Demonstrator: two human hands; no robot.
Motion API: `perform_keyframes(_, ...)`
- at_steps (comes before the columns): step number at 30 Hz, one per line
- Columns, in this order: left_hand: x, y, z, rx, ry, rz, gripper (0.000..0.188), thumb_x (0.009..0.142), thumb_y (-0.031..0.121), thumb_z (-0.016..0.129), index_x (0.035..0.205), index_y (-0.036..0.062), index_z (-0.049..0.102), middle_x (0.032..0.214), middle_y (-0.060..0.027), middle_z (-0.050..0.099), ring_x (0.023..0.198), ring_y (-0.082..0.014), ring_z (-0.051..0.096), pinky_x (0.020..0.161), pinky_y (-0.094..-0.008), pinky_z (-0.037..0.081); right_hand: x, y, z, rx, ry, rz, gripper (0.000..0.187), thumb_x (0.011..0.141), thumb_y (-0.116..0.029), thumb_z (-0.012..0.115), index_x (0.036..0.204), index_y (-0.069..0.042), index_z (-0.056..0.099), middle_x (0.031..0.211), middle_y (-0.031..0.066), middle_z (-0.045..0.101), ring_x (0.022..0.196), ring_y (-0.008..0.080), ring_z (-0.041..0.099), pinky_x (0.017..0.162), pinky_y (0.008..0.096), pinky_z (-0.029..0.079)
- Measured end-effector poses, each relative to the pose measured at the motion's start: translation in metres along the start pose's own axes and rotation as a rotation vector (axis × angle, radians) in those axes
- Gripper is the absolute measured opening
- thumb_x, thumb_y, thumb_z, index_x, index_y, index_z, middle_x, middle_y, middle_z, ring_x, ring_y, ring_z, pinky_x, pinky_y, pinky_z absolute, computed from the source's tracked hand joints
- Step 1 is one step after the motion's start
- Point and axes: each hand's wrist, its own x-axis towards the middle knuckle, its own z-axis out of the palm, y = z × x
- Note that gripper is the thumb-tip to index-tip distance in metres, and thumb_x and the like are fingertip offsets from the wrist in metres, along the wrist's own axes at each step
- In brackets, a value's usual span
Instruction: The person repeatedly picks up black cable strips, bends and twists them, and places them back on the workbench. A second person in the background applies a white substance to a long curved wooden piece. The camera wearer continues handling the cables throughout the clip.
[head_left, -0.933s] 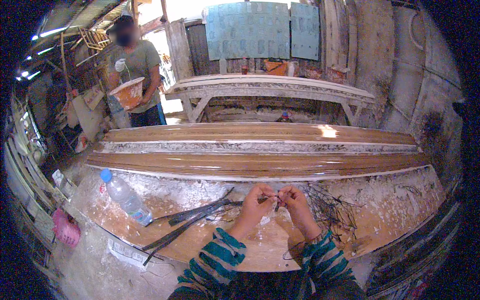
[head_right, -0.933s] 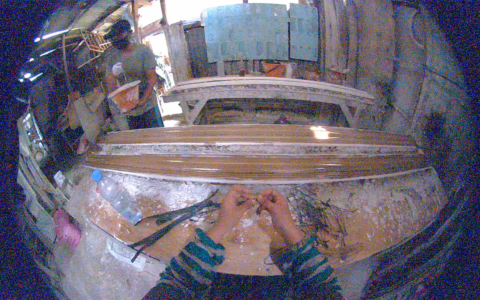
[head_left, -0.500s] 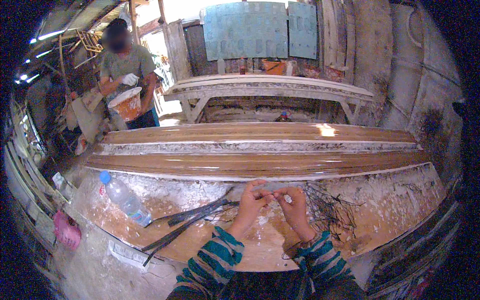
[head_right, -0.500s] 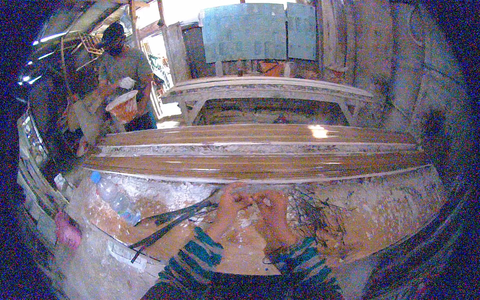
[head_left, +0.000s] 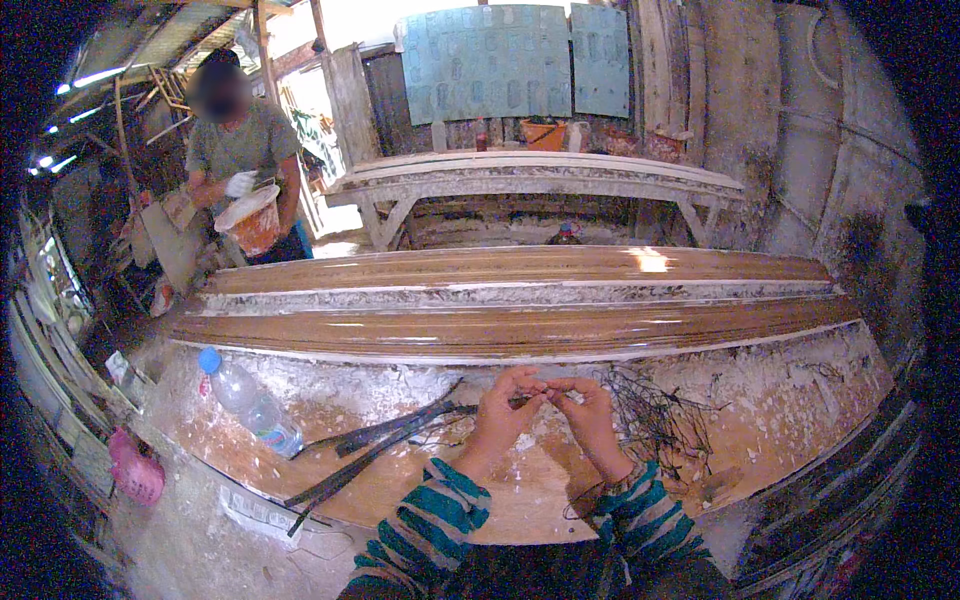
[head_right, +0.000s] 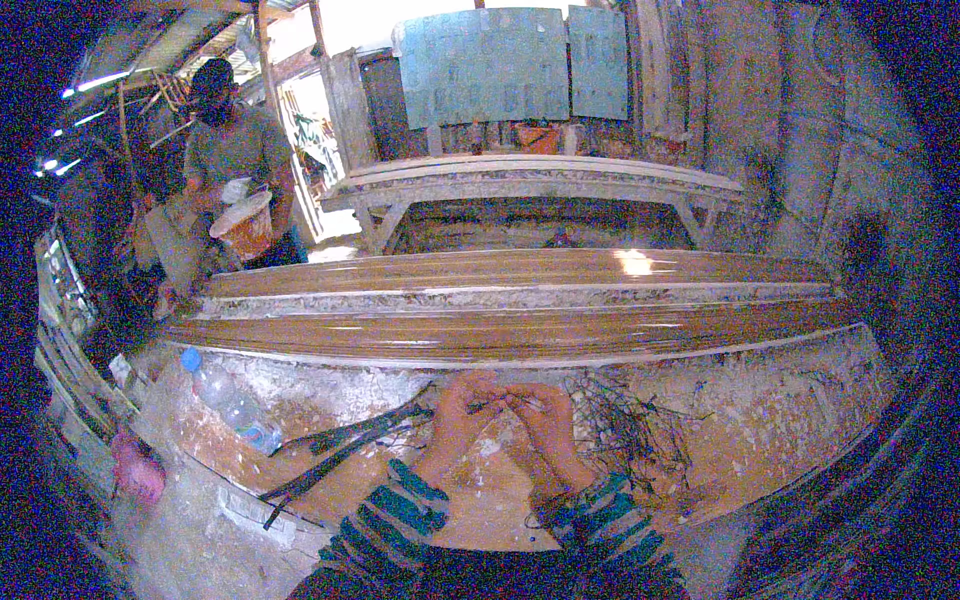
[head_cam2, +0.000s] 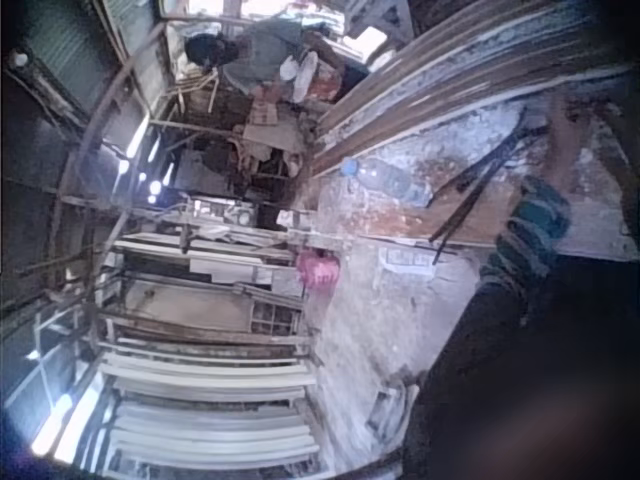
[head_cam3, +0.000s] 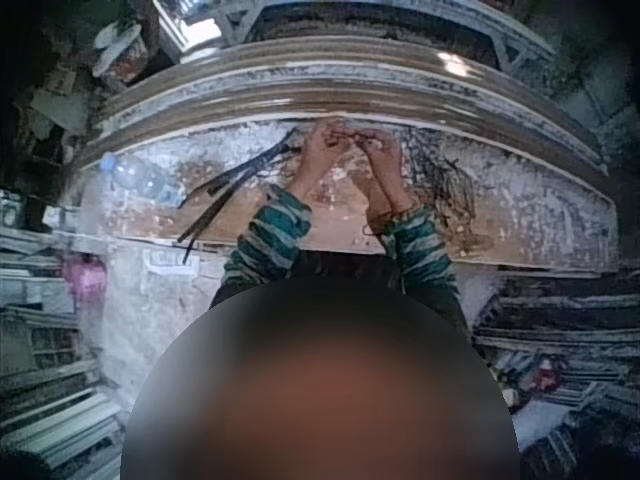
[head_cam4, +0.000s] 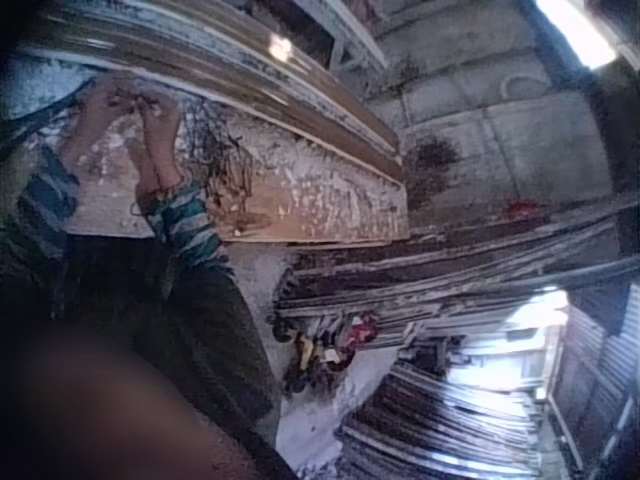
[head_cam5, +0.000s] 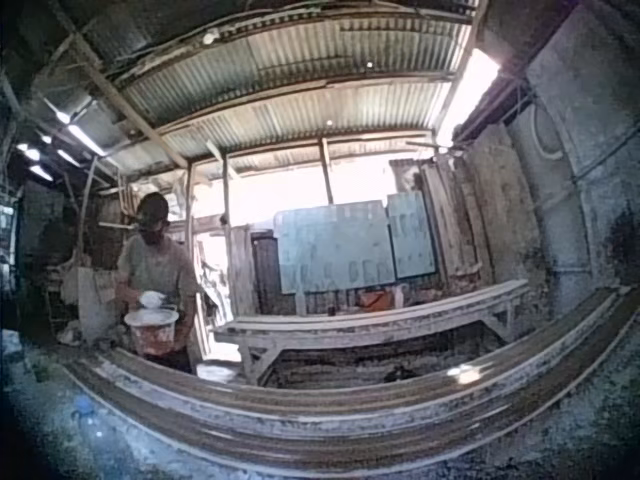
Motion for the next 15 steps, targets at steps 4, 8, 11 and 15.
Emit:
perform_keyframes(4,-0.002,0.004,0.001,0.106,0.021,-0.030,0.032,0.073,0.005,0.064,0.104,0.0050,0.052,0.084,-0.0056,0.062,0.079,-0.0156,0.060,0.069,-0.0271,0.049,0.000,0.003,0.001,-0.021,-0.027,-0.004,0.014,0.075,-0.011,0.064,0.085,0.000,0.064,0.080,0.0064,0.063,0.076,0.0125,0.056,0.070,0.0257,0.044)
perform_keyframes(8,-0.004,-0.005,0.004,0.029,0.019,-0.084,0.032,0.073,0.002,0.062,0.104,0.0048,0.052,0.082,-0.0050,0.062,0.078,-0.0130,0.060,0.068,-0.0254,0.049,0.003,0.007,0.000,-0.005,-0.084,-0.064,0.012,0.076,-0.010,0.063,0.082,0.000,0.062,0.077,0.0039,0.061,0.074,0.0105,0.054,0.067,0.0249,0.043)
perform_keyframes(11,-0.002,-0.013,0.005,0.008,0.024,-0.116,0.029,0.074,0.001,0.061,0.102,0.0033,0.052,0.082,-0.0045,0.061,0.078,-0.0117,0.059,0.068,-0.0250,0.049,0.003,0.009,-0.001,0.042,-0.145,0.040,0.010,0.078,-0.010,0.060,0.080,-0.001,0.059,0.075,0.0013,0.059,0.074,0.0091,0.053,0.067,0.0235,0.042)
perform_keyframes(15,0.001,-0.015,0.003,-0.212,0.034,-0.160,0.020,0.076,-0.002,0.059,0.095,0.0024,0.053,0.082,-0.0038,0.061,0.077,-0.0109,0.058,0.066,-0.0246,0.050,0.003,0.013,0.000,0.309,-0.207,0.166,0.008,0.080,-0.010,0.058,0.083,-0.003,0.056,0.076,0.0012,0.057,0.074,0.0097,0.053,0.068,0.0232,0.042)
